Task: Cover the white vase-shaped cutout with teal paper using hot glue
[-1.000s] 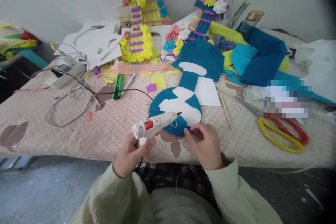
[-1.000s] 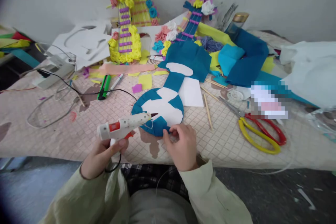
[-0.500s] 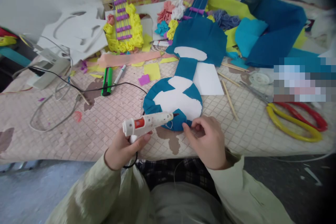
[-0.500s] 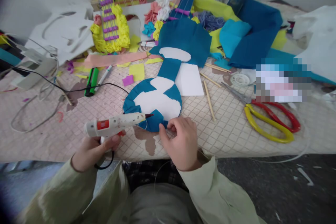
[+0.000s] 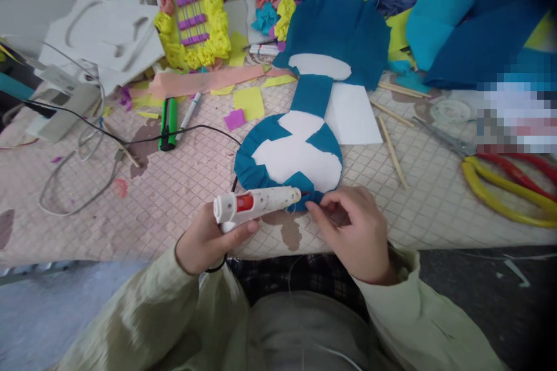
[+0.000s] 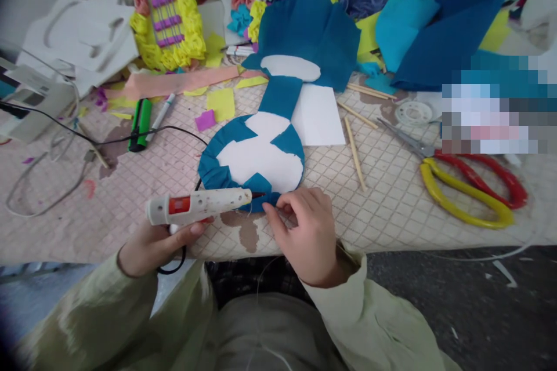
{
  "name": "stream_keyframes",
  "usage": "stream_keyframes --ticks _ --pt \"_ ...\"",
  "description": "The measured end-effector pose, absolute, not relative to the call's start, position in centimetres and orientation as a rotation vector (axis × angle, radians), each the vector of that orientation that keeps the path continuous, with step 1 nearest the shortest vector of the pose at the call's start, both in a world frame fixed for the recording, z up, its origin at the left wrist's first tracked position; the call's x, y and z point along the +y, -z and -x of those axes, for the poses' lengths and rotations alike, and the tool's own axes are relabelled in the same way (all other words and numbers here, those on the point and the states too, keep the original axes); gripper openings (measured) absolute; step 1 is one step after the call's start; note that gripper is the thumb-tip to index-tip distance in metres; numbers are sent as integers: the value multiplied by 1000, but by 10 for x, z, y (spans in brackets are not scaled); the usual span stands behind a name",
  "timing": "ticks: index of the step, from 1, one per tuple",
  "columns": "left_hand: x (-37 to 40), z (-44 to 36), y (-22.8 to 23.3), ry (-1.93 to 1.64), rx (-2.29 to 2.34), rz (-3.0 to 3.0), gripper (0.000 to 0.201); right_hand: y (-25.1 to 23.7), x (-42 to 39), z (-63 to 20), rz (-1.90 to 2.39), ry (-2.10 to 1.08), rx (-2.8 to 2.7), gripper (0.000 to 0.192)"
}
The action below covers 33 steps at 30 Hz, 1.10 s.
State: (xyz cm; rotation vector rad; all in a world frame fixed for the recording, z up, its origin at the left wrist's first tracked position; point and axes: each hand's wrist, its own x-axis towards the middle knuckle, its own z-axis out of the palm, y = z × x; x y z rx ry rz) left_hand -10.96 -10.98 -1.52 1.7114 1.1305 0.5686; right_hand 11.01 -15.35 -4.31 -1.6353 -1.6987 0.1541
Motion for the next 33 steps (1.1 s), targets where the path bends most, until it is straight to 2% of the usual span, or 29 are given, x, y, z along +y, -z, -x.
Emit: stream_keyframes --ticks 18,26,31,33 --pt "-105 109 15 -578 1141 -1733 33 43 -153 -112 1672 -185 -1687 16" --pt "-104 108 9 -459 1074 -1818 34 42 -154 -115 1655 -173 -1709 18" --pt "-103 108 10 -499 945 -1890 20 44 -153 -114 1659 -179 -1716 19" --pt "-102 108 12 -506 922 -1895 20 44 -153 -115 1655 -178 -1718 19"
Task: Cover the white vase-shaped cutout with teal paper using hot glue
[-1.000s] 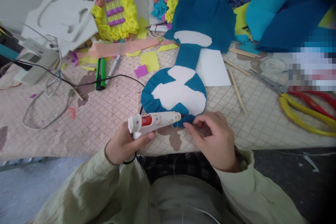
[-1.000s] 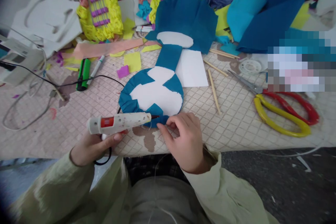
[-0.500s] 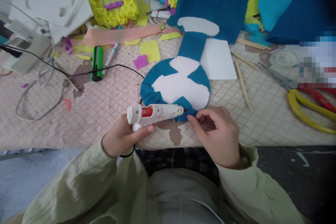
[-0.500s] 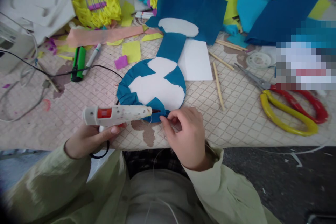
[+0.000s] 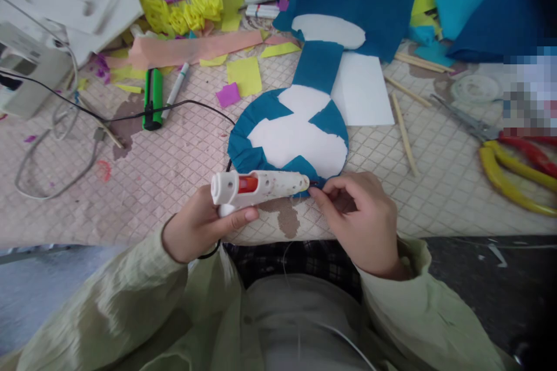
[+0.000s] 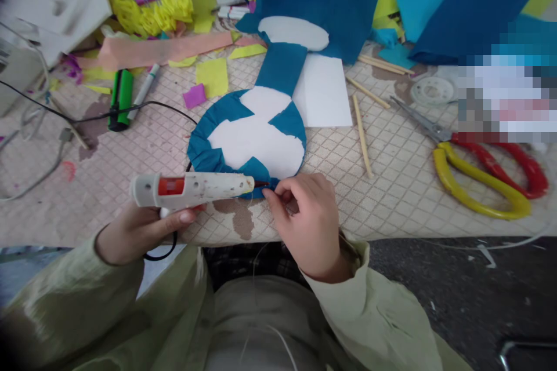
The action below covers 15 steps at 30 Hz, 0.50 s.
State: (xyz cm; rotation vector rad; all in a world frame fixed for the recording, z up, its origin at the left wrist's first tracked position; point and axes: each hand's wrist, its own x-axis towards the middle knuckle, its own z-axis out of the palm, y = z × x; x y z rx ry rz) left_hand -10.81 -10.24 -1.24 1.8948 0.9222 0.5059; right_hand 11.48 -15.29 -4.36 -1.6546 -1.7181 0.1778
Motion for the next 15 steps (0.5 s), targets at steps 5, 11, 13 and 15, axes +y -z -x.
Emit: stream_keyframes --ticks 5,11,13,15 --pt "-102 108 15 -476 924 -1826 31 44 -153 -115 1654 -179 -1711 19" --pt "-101 106 11 -453 933 -1844 31 44 -152 -115 1668 -185 -1716 19" --pt "-101 106 10 -443 938 -1848 31 44 -153 -115 1671 -186 -1716 19" --pt "-101 106 9 -433 950 -1848 30 44 -153 -115 1672 -189 -1717 19"
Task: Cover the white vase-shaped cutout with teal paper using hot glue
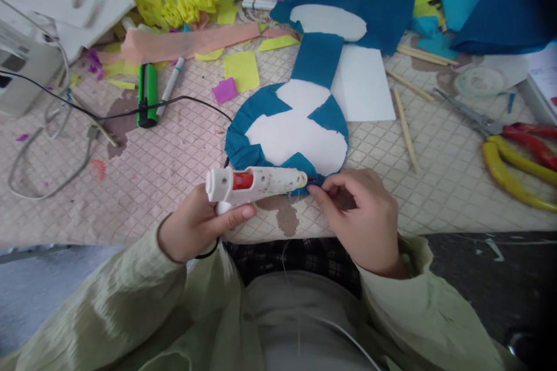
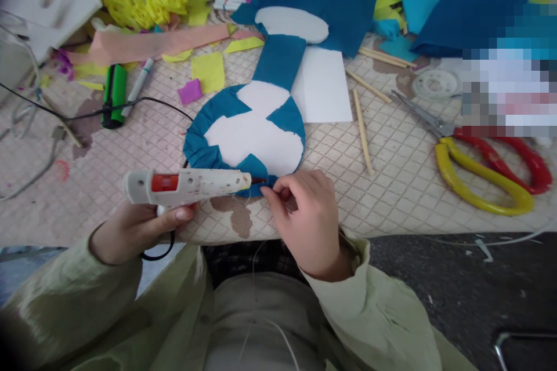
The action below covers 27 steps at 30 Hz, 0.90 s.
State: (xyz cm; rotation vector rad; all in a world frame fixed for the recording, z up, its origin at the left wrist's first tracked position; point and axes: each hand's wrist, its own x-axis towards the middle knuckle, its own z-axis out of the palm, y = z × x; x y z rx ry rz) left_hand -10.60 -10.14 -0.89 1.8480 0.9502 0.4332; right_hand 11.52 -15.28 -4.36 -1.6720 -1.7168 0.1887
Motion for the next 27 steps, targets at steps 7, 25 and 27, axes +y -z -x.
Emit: stream_keyframes --ticks 7,25,27 --pt "-101 107 8 -406 985 -1862 28 44 -152 -114 1667 -185 -1724 20" --pt "-103 105 5 -349 1141 -1900 36 43 -154 -115 1679 -211 -1712 19" --pt "-104 105 4 -348 1150 -1902 35 43 -154 -115 1676 -209 -1715 19"
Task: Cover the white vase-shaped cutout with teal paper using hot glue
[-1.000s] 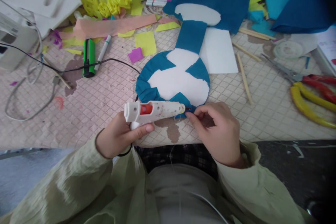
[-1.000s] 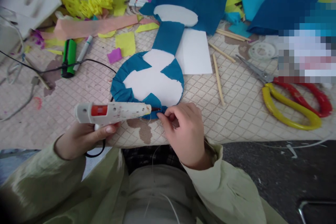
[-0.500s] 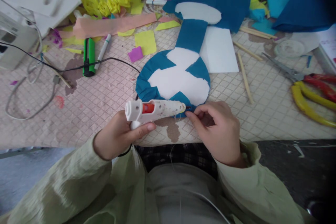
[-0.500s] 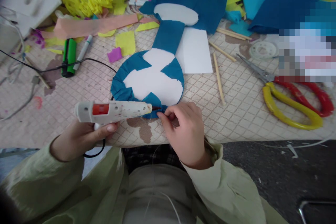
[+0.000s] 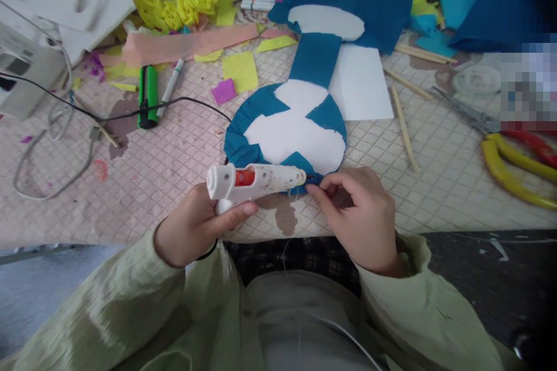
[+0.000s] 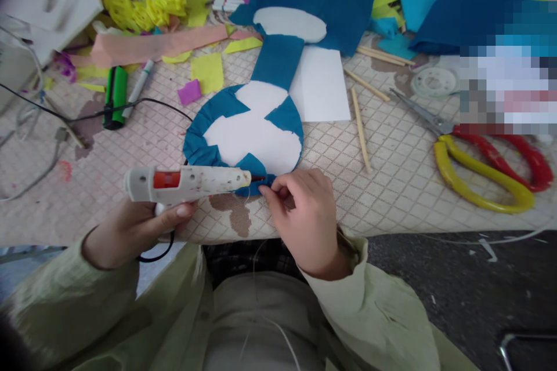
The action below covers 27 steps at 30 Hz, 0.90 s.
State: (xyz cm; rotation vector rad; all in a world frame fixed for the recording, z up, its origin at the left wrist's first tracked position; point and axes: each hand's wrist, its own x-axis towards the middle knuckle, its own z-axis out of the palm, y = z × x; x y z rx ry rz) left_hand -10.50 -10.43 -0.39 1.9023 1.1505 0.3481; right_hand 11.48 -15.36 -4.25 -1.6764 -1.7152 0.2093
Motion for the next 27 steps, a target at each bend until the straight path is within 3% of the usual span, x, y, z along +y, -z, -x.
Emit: stream_keyframes --ticks 27 --pt "-117 91 -4 -370 1333 -1982 37 45 -152 -115 1661 -225 -1718 20"
